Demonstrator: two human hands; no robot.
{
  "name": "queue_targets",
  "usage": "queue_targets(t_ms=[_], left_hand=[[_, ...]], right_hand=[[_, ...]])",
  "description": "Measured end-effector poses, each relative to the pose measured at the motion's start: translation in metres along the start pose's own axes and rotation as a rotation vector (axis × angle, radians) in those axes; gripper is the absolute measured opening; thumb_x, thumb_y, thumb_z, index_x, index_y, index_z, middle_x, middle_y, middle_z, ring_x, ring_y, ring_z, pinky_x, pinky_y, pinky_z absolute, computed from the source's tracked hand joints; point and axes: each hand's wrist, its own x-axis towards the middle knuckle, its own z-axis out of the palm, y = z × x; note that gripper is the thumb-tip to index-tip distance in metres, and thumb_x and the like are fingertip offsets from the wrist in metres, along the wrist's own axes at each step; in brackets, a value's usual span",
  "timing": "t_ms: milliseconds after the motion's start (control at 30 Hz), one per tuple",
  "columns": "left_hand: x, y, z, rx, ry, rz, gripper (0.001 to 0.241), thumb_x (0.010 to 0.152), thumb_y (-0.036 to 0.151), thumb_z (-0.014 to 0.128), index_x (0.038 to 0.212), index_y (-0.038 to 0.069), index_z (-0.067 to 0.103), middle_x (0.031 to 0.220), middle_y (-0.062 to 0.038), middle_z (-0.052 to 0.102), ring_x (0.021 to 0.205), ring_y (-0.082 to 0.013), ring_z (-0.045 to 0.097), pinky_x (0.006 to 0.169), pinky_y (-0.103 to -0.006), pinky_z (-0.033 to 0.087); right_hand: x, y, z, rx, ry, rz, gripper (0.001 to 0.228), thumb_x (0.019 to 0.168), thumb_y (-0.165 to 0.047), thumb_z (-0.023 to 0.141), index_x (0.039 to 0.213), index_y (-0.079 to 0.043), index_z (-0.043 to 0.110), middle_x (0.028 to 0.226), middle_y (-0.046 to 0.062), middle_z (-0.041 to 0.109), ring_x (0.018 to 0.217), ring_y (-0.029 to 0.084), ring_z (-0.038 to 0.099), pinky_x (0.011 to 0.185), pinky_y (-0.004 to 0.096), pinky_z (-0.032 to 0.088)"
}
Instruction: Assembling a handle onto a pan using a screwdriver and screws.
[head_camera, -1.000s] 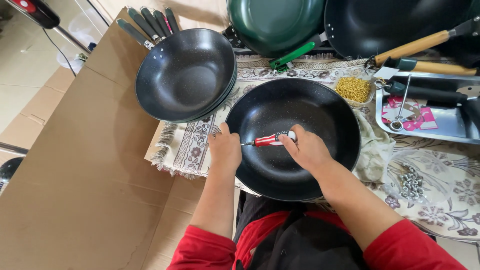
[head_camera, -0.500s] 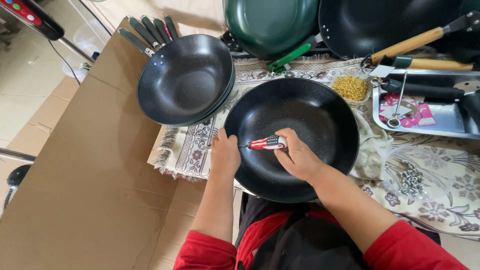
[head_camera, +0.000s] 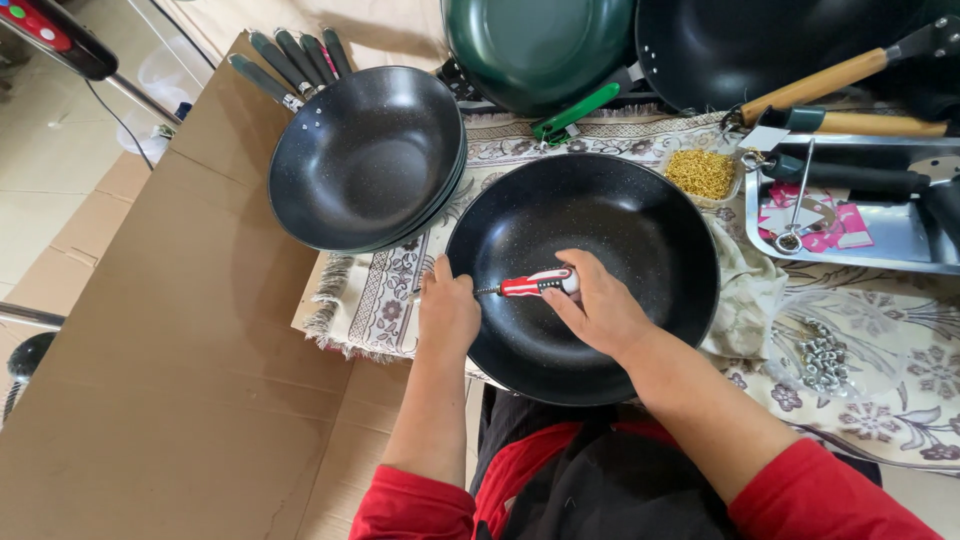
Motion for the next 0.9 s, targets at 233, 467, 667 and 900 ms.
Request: queue_targets(t_ms=[233, 467, 667, 900], left_hand=[[-0.004, -0.005, -0.001, -0.029, 0.127, 0.071, 0.027, 0.073, 0.012, 0.074, 0.100, 0.008, 0.077, 0.136, -0.023, 0.054, 0.121, -0.0489, 0.061, 0.113, -0.0562, 0.040], [-0.024, 0.002, -0.022, -0.009, -0.055, -0.054, 0.049, 0.077, 0.023, 0.073, 0.125, 0.018, 0.068, 0.158, -0.019, 0.042, 0.151, -0.0435, 0.026, 0.118, -0.0624, 0.015], [-0.034, -0.015, 0.002, -0.096, 0.088, -0.048, 0.044, 0.069, 0.021, 0.072, 0.113, 0.022, 0.065, 0.157, -0.011, 0.045, 0.148, -0.0344, 0.037, 0.118, -0.0540, 0.019], [-0.043, -0.018, 0.012, -0.177, 0.190, -0.032, 0.052, 0.066, 0.010, 0.067, 0.115, 0.022, 0.054, 0.158, -0.011, 0.045, 0.146, -0.0316, 0.042, 0.121, -0.0543, 0.014]], right_hand=[[-0.007, 0.013, 0.013, 0.130, 0.016, -0.143, 0.062, 0.084, -0.027, 0.080, 0.139, -0.012, 0.056, 0.116, 0.018, 0.070, 0.100, 0.038, 0.072, 0.081, 0.044, 0.061], [-0.009, 0.023, 0.016, 0.313, 0.082, -0.165, 0.049, 0.084, -0.017, 0.081, 0.129, -0.007, 0.065, 0.096, 0.015, 0.071, 0.085, 0.027, 0.072, 0.072, 0.035, 0.059], [-0.013, 0.020, 0.007, 0.447, 0.153, -0.236, 0.040, 0.088, -0.012, 0.077, 0.125, -0.002, 0.065, 0.086, 0.011, 0.067, 0.074, 0.018, 0.067, 0.068, 0.029, 0.057], [-0.017, 0.009, 0.008, 0.579, 0.137, -0.234, 0.034, 0.090, -0.006, 0.073, 0.122, 0.001, 0.063, 0.080, 0.010, 0.066, 0.069, 0.014, 0.065, 0.066, 0.027, 0.056]])
